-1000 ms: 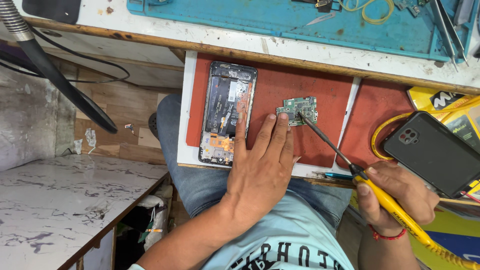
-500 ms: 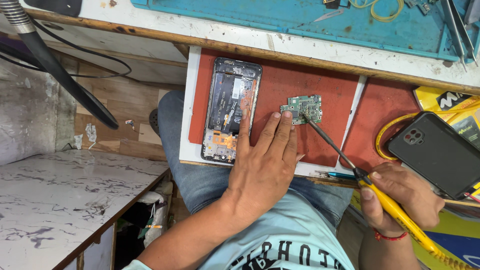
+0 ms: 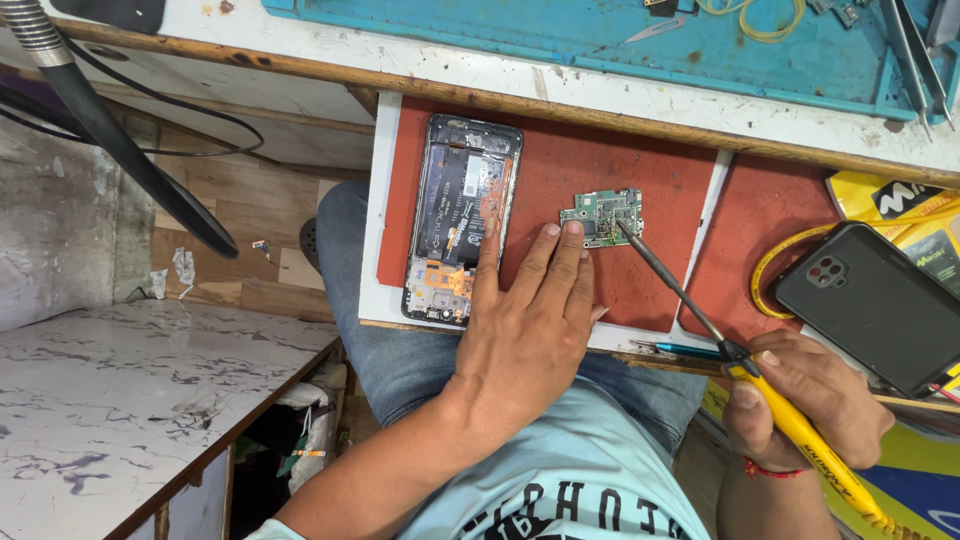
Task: The person solders components on a disassembled phone motherboard placed on a red mat, holding the board steady with one hand while working the soldering iron with the other. They set the phone housing aside, use tweezers on the board, then use a hot air gun to heat the motherboard.
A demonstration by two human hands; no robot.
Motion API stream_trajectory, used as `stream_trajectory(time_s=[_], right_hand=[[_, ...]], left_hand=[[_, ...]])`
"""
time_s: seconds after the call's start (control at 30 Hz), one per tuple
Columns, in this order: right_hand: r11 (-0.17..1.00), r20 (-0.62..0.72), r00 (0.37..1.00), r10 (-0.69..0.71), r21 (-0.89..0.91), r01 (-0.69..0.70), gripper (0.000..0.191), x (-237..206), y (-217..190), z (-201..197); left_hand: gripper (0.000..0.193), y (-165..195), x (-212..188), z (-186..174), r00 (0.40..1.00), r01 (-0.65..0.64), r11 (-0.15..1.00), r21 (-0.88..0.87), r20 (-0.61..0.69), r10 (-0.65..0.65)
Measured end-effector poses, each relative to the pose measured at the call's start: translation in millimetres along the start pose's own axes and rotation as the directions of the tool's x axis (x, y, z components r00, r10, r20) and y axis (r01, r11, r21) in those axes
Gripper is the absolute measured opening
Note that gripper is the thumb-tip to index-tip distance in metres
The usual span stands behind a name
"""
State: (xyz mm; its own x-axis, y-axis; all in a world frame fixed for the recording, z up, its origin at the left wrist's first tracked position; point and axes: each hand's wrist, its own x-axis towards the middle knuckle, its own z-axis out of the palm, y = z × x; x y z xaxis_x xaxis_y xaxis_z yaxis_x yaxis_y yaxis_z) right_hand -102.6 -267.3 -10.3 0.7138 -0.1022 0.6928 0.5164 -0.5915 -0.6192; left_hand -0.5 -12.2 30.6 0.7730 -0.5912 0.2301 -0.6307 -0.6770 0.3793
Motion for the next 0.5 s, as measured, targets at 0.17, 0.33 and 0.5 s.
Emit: stream_trajectory(time_s=[0.17, 0.33, 0.5], right_hand=[[1.0, 0.047, 0.999, 0.009, -0.029, -0.008, 0.024, -2.7, -2.1, -1.8], [1.0, 0.028, 1.0, 0.008, 0.003, -0.008, 0.026, -1.5, -0.1, -1.9], [0.996, 0.031, 0.999, 0.017, -0.086, -0.014, 0.024, -2.8, -1.4, -2.0]], left_hand=[[0.045, -0.1, -0.4, 0.2, 1.0, 0.0, 1.0, 0.004, 0.002, 0.0], [0.044, -0.3, -0.6, 0.1, 1.0, -0.004, 1.0, 0.005, -0.003, 0.004], [0.044, -0.4, -0.1, -0.4, 1.0, -0.006, 1.0, 0.003, -0.008, 0.006]])
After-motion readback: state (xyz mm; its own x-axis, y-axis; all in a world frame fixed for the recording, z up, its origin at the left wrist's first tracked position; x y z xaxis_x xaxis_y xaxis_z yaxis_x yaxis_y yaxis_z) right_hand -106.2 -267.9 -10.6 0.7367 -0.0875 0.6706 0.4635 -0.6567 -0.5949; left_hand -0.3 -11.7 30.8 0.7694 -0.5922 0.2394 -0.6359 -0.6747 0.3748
